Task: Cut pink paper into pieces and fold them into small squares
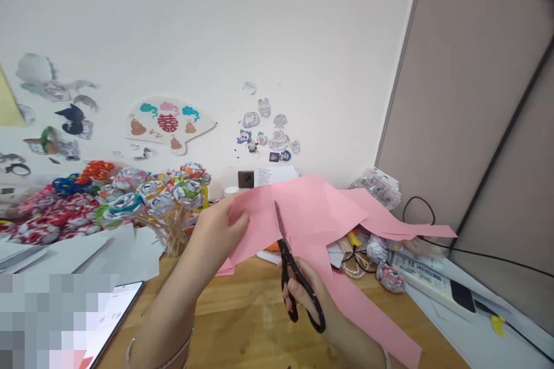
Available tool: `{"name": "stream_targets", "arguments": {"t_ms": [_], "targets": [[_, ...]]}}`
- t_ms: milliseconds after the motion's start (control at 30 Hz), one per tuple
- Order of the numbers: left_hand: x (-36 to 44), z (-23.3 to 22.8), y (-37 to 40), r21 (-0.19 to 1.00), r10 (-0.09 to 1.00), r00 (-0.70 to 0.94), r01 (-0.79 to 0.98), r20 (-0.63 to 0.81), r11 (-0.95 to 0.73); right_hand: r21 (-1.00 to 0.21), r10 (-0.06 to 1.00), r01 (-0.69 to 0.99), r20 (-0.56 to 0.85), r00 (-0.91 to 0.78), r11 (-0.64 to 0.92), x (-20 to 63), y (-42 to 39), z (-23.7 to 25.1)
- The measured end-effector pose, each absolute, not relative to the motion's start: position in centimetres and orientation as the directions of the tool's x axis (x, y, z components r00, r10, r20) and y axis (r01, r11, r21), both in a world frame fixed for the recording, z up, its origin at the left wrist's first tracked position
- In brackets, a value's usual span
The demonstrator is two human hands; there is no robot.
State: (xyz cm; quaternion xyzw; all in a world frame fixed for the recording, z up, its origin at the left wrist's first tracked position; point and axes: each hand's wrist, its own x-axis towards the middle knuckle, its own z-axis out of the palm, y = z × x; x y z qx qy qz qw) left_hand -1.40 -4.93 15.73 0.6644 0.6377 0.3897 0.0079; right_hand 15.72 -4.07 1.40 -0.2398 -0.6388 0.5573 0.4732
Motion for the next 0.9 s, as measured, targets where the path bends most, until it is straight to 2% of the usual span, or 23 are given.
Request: {"name": "stream_targets", "arguments": {"t_ms": [400, 900], "targets": [[-1.45, 15.72, -4.79, 0.499, 0.845, -0.118, 0.846, 0.521, -0.189, -0.934, 0.853, -0.216, 0.349, -0.387, 0.284, 15.36, -3.72, 0.8], [-1.63, 15.71, -4.36, 0.553, 0.863, -0.099, 0.802, 0.496, -0.226, -0.946, 0.872, -0.184, 0.319, -0.371, 0.267, 15.42, -3.89, 0.93]]}}
